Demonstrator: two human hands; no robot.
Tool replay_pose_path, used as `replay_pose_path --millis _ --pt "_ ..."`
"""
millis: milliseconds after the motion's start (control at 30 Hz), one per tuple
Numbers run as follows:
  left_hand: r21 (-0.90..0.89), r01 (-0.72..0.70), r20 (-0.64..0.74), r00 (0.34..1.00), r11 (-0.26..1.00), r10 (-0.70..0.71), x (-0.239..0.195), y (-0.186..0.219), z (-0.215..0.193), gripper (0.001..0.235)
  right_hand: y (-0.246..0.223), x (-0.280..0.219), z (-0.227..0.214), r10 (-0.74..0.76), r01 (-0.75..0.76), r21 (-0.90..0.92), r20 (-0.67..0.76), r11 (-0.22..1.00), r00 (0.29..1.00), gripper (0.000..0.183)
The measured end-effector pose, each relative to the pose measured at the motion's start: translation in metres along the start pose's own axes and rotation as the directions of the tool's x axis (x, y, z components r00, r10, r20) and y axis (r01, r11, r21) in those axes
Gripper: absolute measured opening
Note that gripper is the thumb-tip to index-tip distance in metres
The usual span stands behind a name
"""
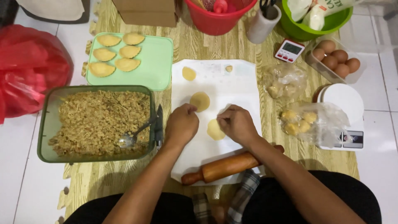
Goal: Filling and folding dough to create individual pastries or dumplings
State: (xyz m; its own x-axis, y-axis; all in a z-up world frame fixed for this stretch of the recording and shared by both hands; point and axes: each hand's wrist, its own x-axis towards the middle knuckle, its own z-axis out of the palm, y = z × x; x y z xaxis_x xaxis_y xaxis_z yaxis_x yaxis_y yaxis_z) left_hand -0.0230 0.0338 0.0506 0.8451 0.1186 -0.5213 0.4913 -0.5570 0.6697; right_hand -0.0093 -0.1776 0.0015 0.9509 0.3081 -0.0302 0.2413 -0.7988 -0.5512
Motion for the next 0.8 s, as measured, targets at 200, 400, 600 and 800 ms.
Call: replay_pose_path --millis 200,400,600,800 --pt "0.094 0.026 0.142 0.989 0.995 -0.040 -0.014 0.005 -0.009 0.049 -0.013 0.006 -0.014 -0.002 0.006 -0.032 0.115 0.999 0.993 0.018" --pt "0.155 0.025 0.179 0.982 0.988 -0.053 -0.019 0.011 -0.010 0.051 -0.019 0.011 -0.017 0.078 -0.075 -0.023 0.209 0.997 0.975 0.016" --pt "0.145 -0.026 0.189 0.982 0.989 -0.002 -0.018 0.009 -0.011 0.051 -0.031 0.005 -0.020 0.169 -0.175 0.022 0.164 0.984 0.972 0.016" --pt "0.151 -0.029 0.186 0.983 0.988 0.001 -0.011 0.003 -0.005 0.050 -0.026 0.013 -0.025 0.179 -0.190 0.019 0.253 0.982 0.951 0.012"
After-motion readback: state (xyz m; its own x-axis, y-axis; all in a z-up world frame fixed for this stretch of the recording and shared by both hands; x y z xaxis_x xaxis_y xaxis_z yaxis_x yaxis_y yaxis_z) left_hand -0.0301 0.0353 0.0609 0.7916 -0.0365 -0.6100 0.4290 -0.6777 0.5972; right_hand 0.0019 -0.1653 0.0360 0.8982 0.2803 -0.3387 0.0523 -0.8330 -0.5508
